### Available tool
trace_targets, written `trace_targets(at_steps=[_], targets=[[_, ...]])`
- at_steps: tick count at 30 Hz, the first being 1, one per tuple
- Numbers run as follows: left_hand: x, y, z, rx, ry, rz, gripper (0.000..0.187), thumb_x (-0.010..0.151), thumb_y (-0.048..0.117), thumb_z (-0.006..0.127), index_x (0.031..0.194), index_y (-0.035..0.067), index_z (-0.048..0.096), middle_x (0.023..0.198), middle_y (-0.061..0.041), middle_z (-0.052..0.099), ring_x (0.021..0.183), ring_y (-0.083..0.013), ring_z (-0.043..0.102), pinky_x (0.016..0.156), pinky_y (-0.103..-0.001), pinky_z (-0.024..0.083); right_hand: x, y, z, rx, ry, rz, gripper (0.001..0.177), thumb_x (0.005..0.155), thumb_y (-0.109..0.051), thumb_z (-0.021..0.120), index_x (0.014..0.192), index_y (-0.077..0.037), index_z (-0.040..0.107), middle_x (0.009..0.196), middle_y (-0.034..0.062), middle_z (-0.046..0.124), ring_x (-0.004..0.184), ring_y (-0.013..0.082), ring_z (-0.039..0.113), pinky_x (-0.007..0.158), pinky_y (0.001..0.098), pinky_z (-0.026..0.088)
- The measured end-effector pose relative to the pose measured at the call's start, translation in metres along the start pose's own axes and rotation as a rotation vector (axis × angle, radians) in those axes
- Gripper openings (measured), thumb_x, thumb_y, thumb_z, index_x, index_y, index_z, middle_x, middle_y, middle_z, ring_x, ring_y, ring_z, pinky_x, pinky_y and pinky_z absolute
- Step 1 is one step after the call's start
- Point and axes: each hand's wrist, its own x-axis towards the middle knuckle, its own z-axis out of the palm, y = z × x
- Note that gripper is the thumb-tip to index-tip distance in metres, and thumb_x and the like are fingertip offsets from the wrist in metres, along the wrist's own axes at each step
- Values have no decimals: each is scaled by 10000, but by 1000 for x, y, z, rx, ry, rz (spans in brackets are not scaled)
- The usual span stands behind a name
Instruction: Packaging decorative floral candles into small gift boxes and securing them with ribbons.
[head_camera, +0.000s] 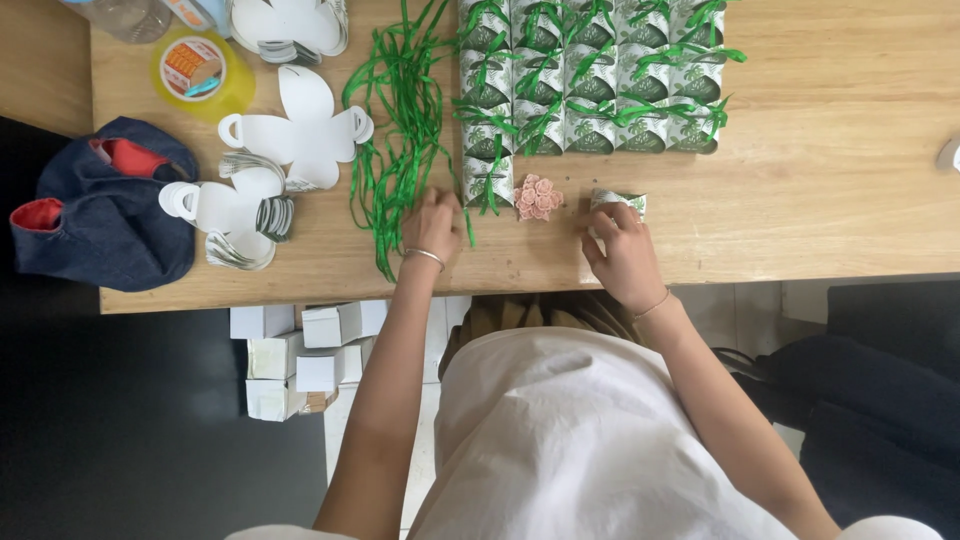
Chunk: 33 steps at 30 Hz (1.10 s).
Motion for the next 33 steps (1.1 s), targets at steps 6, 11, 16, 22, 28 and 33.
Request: trace_targets(at_steps=[6,11,16,22,28,33], targets=[[-34,20,40,4,-61,-118,459,922,487,698,1091,65,638,1159,-209,665,915,-391,720,759,-529,569,-2,3,8,-1,-38,14,147,867,-37,720,1007,-77,701,1077,120,628,1041,362,600,878,468,509],[-40,18,57,-49,-53,-121,309,911,346,660,1014,56,690,1111,-212,699,877,-392,723,744,-519,574,-1,-9,4,45,-56,-3,171,860,-31,715,1028,-61,702,1081,123,631,1031,363,606,873,477,506],[-68,67,-5,-308,-616,164,211,815,269,729,832,62,765,839,-165,767,800,-327,738,767,-435,560,6,-52,-18,189,-108,-89,312,805,9,670,1105,-70,698,1142,143,643,1081,346,618,935,454,518],[-81,119,-62,-492,-628,364,156,757,118,760,857,17,697,808,-141,759,784,-268,762,727,-388,582,-2,-62,-25,927,-617,335,574,891,-22,567,1448,-136,487,1136,83,644,930,125,667,847,278,563],[-58,135,-75,-595,-503,318,154,820,161,782,890,40,717,844,-102,770,793,-212,762,720,-354,585,-36,-13,-24,938,-501,542,318,948,-152,714,1243,-43,665,925,42,683,747,65,589,607,235,502],[-27,169,-57,-544,-550,417,124,824,120,775,898,36,722,832,-110,769,788,-207,759,734,-336,584,-56,15,-37,890,-217,648,153,926,-100,747,1002,31,765,814,-17,723,707,42,599,632,218,505]])
